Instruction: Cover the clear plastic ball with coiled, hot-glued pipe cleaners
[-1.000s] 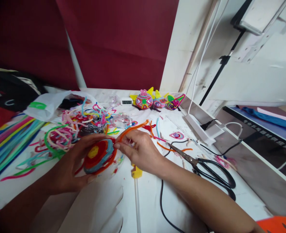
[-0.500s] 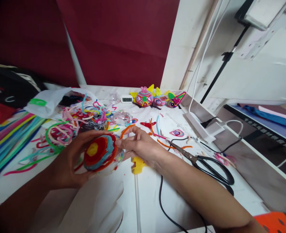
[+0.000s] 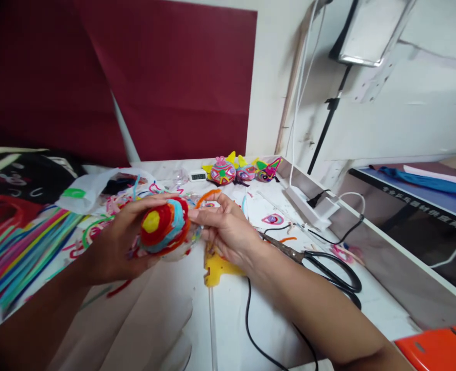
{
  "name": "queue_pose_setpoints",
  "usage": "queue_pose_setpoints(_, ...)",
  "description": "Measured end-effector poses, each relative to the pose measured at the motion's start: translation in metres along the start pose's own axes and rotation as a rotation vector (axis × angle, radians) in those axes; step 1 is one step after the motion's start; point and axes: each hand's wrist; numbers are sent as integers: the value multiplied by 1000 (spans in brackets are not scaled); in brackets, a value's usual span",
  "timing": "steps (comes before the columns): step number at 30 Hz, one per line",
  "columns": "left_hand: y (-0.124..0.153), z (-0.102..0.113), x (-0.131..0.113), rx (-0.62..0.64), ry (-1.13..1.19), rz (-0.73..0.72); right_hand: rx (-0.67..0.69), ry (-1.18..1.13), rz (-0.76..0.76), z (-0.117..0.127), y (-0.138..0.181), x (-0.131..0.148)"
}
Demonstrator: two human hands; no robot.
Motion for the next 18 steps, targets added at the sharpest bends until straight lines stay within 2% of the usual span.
queue_pose_setpoints(5, -33, 3, 7, 13, 79, -25, -14, -53, 149, 4, -2, 17)
queue_pose_setpoints(8, -44, -2, 10, -39, 73, -55, -43, -64, 197, 7, -2, 25)
queue_pose_setpoints(12, -50, -16, 3, -146, -70, -62, -94, -99, 239, 7, -3, 30)
queue_pose_setpoints(18, -57, -40, -19, -308, -183, 70, -169, -46, 300, 3, -4, 22)
Point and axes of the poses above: each hand's wrist, its own y-axis away from the middle knuckle, its own z-axis out of the back of the hand, x = y × z, and after that the axes turned 6 degrees about -z, right-handed
